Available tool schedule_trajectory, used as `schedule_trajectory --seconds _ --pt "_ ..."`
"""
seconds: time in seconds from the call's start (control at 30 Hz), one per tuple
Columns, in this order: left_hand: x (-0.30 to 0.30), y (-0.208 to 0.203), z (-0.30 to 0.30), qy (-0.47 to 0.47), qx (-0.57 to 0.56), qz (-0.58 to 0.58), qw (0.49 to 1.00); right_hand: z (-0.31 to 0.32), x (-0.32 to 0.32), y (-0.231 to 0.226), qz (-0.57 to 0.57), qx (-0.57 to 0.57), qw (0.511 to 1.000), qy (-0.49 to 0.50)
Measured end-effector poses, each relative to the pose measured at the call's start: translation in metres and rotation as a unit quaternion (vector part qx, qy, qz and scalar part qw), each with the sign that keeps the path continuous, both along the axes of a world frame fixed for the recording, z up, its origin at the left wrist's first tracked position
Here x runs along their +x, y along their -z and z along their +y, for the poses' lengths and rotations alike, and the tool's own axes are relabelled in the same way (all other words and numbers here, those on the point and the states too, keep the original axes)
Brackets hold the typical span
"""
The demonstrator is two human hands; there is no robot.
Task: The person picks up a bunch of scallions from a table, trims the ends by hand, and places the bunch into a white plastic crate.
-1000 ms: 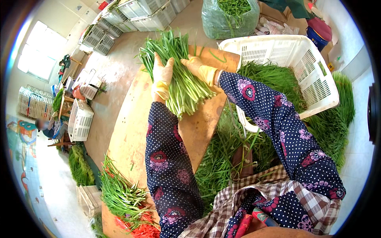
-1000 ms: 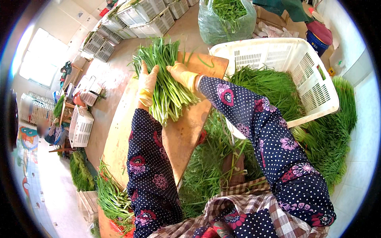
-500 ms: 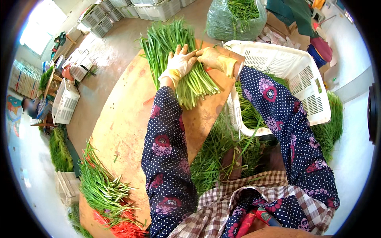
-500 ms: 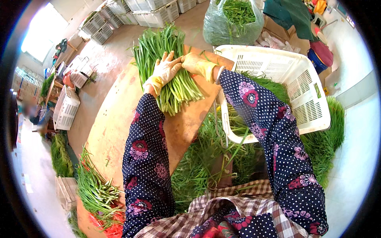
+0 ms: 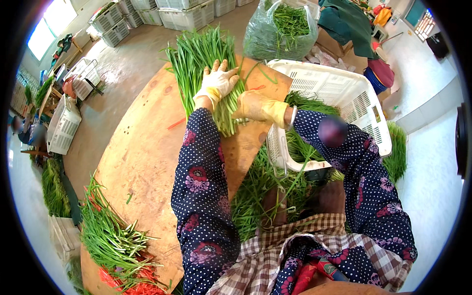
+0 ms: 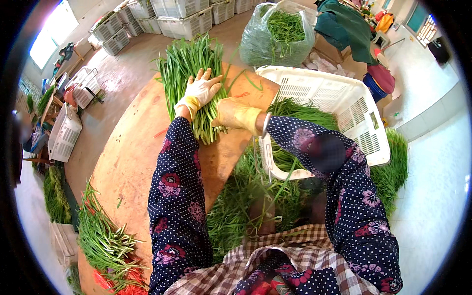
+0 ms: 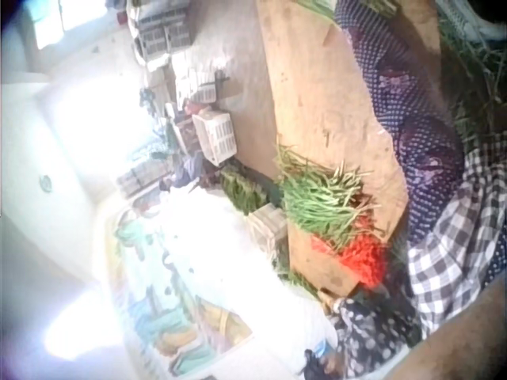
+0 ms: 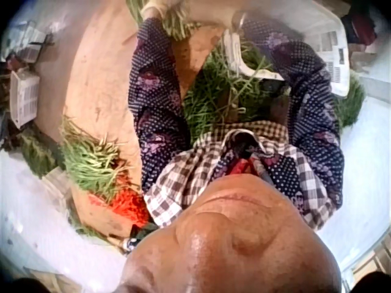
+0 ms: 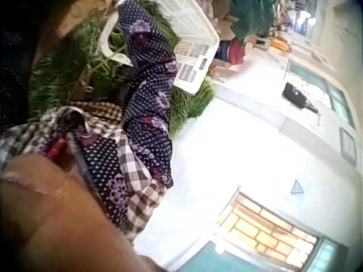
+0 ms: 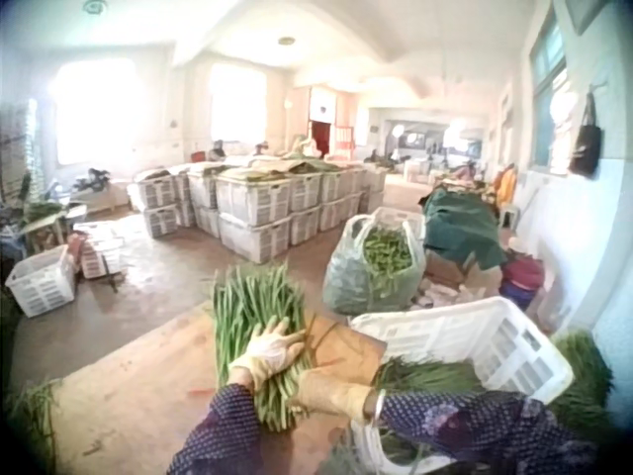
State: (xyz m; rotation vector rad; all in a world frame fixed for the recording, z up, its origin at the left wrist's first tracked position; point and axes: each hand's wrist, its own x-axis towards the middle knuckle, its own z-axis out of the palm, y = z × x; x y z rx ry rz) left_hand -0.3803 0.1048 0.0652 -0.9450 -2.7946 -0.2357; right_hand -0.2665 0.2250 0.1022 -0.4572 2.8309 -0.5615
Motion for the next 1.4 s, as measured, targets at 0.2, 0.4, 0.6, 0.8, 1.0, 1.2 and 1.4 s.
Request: schedule_trajectory --seconds 0.2,0.4,0.6,0.8,1.0,1.2,1.4 --pt "0.001 0.001 -0.001 -0.003 0.009 0.001 1.0 0.02 0.008 0.0 -0.187 -0.338 0.919 0.077" --pt "0.002 0.001 0.004 0.005 0.015 0.007 1.0 0.049 0.094 -0.03 -0.204 -0.348 0.913 0.056" --pt "-0.001 -0.024 -0.021 0.022 0.142 -0.048 0.989 0.049 0.184 0.072 0.23 -0.1 0.919 -0.303" --pt "0.027 -0.064 -0.044 -0.042 0.262 -0.148 0.953 0.052 0.193 0.066 0.296 -0.271 0.854 -0.33" --pt "0.02 -0.095 -0.028 -0.037 0.221 -0.135 0.965 0.093 0.152 0.056 0.265 -0.467 0.796 -0.278" --pt "0.011 -0.077 -0.057 -0.048 0.212 -0.12 0.969 0.256 0.012 0.082 0.062 -0.222 0.969 0.084" --pt "0.048 -0.1 -0.059 -0.084 0.207 -0.054 0.973 0.235 -0.023 0.185 0.037 0.094 0.991 -0.084"
